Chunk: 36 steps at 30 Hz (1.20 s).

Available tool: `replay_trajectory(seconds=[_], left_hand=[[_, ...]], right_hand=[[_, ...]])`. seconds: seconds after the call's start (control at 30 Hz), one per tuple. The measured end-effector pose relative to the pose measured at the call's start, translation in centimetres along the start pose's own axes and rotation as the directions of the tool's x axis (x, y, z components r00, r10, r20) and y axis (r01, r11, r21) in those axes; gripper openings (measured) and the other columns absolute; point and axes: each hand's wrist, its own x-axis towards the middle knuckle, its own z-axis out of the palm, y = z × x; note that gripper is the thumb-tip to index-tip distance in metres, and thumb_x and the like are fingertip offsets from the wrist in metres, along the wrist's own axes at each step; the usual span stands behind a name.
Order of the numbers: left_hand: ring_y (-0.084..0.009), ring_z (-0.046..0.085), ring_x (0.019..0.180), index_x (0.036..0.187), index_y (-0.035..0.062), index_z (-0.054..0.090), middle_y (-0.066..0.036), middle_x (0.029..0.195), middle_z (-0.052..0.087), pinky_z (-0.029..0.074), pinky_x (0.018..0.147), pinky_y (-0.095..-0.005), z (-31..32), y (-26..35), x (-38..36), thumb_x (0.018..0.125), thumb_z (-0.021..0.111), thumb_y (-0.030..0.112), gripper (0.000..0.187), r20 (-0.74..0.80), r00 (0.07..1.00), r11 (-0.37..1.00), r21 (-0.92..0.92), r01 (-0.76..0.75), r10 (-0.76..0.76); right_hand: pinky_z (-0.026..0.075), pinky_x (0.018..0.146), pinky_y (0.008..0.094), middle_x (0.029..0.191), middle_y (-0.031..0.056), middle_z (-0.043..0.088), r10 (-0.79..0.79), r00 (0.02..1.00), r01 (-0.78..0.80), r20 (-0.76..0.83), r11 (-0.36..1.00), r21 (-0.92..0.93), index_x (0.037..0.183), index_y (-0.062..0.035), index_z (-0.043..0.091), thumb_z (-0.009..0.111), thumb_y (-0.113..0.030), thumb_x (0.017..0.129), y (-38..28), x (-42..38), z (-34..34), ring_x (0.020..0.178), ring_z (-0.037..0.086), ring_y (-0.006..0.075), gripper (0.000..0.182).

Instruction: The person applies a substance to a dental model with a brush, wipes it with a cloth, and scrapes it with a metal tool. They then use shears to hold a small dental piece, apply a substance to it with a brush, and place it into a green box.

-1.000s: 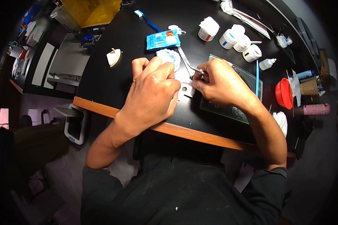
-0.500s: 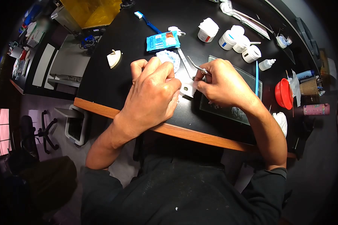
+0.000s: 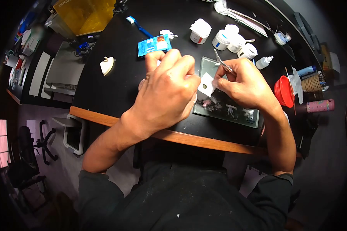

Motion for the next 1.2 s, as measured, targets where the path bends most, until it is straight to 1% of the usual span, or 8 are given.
replay_trajectory(seconds=[0.27, 0.33, 0.53, 0.67, 0.8, 0.9, 1.03, 1.2], left_hand=[[-0.0255, 0.053, 0.094, 0.076, 0.0080, 0.065, -0.005, 0.087, 0.052, 0.034, 0.092, -0.0459, 3.1, 1.0, 3.7, 0.071, 0.077, 0.009, 0.013, 0.038, 0.983, 0.984, 0.016, -0.180, 0.179], [-0.0256, 0.053, 0.093, 0.075, 0.0075, 0.065, -0.006, 0.088, 0.053, 0.034, 0.092, -0.0474, 3.4, 1.0, 4.3, 0.071, 0.077, 0.009, 0.013, 0.048, 0.980, 0.980, 0.016, -0.196, 0.195], [-0.0256, 0.053, 0.091, 0.075, 0.0080, 0.065, -0.006, 0.088, 0.052, 0.034, 0.091, -0.0462, 4.2, 1.8, 6.1, 0.071, 0.077, 0.009, 0.013, -0.086, 0.972, 0.976, 0.035, -0.215, 0.217], [-0.0256, 0.054, 0.091, 0.075, 0.0079, 0.065, -0.007, 0.088, 0.052, 0.034, 0.090, -0.0455, 5.0, 1.6, 6.0, 0.071, 0.077, 0.008, 0.012, -0.055, 0.972, 0.973, -0.008, -0.230, 0.230], [-0.0256, 0.053, 0.093, 0.076, 0.0068, 0.066, -0.007, 0.089, 0.052, 0.034, 0.092, -0.0455, 5.8, 1.0, 5.1, 0.072, 0.077, 0.008, 0.011, 0.040, 0.970, 0.971, 0.000, -0.238, 0.238], [-0.0258, 0.053, 0.094, 0.078, 0.0059, 0.068, -0.007, 0.089, 0.053, 0.035, 0.092, -0.0452, 5.6, 0.8, 4.8, 0.073, 0.077, 0.009, 0.011, 0.124, 0.966, 0.974, -0.031, -0.224, 0.226], [-0.0259, 0.053, 0.095, 0.082, 0.0061, 0.071, -0.007, 0.090, 0.053, 0.035, 0.092, -0.0442, 4.8, 0.6, 4.5, 0.074, 0.078, 0.008, 0.010, 0.191, 0.965, 0.982, -0.094, -0.163, 0.178], [-0.0230, 0.053, 0.088, 0.089, 0.0078, 0.076, -0.003, 0.084, 0.054, 0.037, 0.086, -0.0400, 4.2, 0.3, 4.1, 0.073, 0.081, 0.009, 0.018, 0.138, 0.983, 0.989, -0.103, -0.104, 0.118]], right_hand=[[0.034, 0.048, 0.0253, 0.056, -0.0042, 0.053, 0.019, 0.995, -0.011, -0.100, 0.997, 0.079, 0.081, 0.0003, 0.069, 0.069, -0.009, 0.085, 4.0, -1.6, -0.9, 0.051, 0.045, 0.0022, 0.010], [0.035, 0.047, 0.0248, 0.057, -0.0050, 0.052, 0.073, 0.992, -0.061, -0.107, 0.992, 0.112, 0.081, 0.0000, 0.069, 0.069, -0.009, 0.086, 4.2, -1.8, -1.2, 0.051, 0.045, 0.0017, 0.010], [0.034, 0.049, 0.0228, 0.061, -0.0062, 0.053, 0.014, 0.979, 0.015, -0.203, 0.990, 0.140, 0.083, 0.0019, 0.068, 0.070, -0.005, 0.088, 6.1, -2.3, -3.2, 0.055, 0.044, 0.0001, 0.008], [0.035, 0.049, 0.0234, 0.061, -0.0063, 0.053, 0.090, 0.981, -0.052, -0.173, 0.976, 0.210, 0.082, 0.0013, 0.069, 0.071, -0.005, 0.088, 6.9, -2.6, -2.9, 0.055, 0.045, 0.0003, 0.009], [0.037, 0.048, 0.0253, 0.054, -0.0020, 0.053, 0.109, 0.979, -0.099, -0.174, 0.993, 0.065, 0.083, 0.0011, 0.071, 0.071, -0.007, 0.085, 6.6, -2.5, -1.3, 0.051, 0.047, 0.0025, 0.008], [0.037, 0.049, 0.0268, 0.053, 0.0011, 0.051, 0.011, 0.977, -0.022, -0.211, 0.998, -0.053, 0.084, 0.0011, 0.071, 0.071, -0.006, 0.083, 6.4, -2.6, -0.8, 0.051, 0.048, 0.0040, 0.008], [0.033, 0.048, 0.0284, 0.052, 0.0020, 0.046, -0.003, 0.946, -0.012, -0.325, 0.999, -0.042, 0.085, 0.0009, 0.071, 0.072, -0.005, 0.082, 5.2, -3.3, -1.0, 0.050, 0.041, 0.0053, 0.006], [0.028, 0.046, 0.0284, 0.051, 0.0008, 0.042, -0.071, 0.945, 0.055, -0.321, 0.997, -0.059, 0.086, 0.0005, 0.071, 0.072, -0.004, 0.083, 5.1, -4.4, -0.8, 0.049, 0.035, 0.0049, 0.006]])
